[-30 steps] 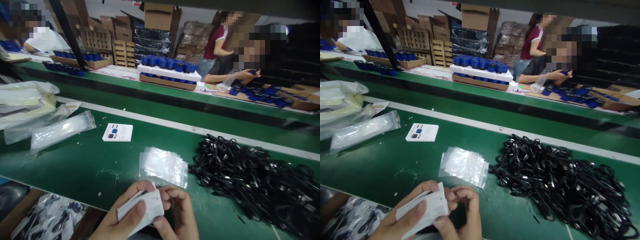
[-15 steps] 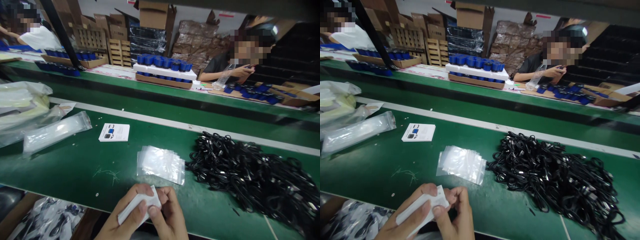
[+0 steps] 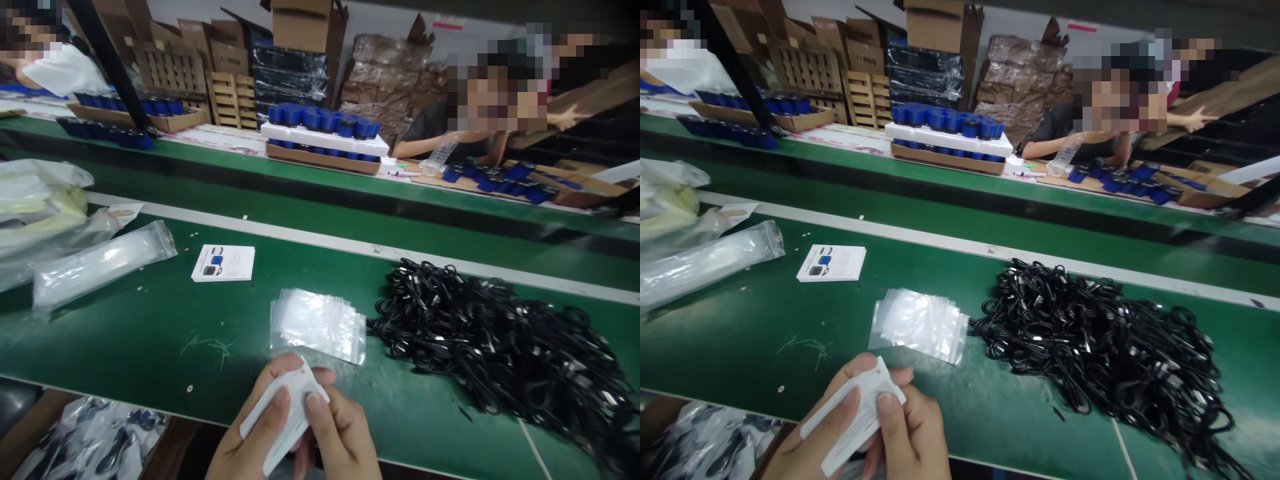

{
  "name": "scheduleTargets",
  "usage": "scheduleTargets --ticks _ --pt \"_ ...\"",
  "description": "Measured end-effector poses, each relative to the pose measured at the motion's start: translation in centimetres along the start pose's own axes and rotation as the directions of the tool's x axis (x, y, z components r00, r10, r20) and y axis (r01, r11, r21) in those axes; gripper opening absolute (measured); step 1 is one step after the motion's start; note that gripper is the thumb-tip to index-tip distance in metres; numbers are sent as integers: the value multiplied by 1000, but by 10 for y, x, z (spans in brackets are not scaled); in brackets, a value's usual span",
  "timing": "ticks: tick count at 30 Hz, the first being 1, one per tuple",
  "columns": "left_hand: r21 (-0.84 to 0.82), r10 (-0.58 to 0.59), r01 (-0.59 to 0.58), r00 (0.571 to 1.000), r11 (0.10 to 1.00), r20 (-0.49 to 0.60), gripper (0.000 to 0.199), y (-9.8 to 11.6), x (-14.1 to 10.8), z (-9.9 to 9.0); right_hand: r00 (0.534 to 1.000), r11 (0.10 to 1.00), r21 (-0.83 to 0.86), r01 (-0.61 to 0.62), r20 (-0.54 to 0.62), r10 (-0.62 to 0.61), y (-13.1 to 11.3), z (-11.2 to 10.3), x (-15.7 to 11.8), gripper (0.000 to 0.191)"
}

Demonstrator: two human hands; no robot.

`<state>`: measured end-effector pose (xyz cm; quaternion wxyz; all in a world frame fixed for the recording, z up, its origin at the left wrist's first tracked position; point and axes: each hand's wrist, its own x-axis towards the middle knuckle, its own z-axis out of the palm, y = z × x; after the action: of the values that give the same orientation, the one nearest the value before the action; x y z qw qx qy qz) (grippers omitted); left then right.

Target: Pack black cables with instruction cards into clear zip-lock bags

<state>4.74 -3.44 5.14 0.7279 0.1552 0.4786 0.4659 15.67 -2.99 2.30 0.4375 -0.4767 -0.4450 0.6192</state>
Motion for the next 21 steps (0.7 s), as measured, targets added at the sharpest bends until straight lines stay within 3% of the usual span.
scheduleTargets --ticks 4,7,10,16,21 --pt "-25 32 -29 988 999 150 62 2 5 -2 996 997 5 -82 -36 82 -9 -2 5 54" --pt "-58 38 -24 967 998 250 48 5 10 -3 993 993 18 -118 -18 119 -13 -4 7 57" --pt "-81 56 -40 977 996 208 29 7 13 -1 992 990 52 -129 11 129 -12 -5 7 57" --pt "-32 45 -42 994 999 100 34 8 15 3 985 980 167 -111 150 86 -3 3 2 56" --pt "-60 68 -66 997 996 30 34 4 14 9 992 991 65 -121 46 118 2 8 -3 59"
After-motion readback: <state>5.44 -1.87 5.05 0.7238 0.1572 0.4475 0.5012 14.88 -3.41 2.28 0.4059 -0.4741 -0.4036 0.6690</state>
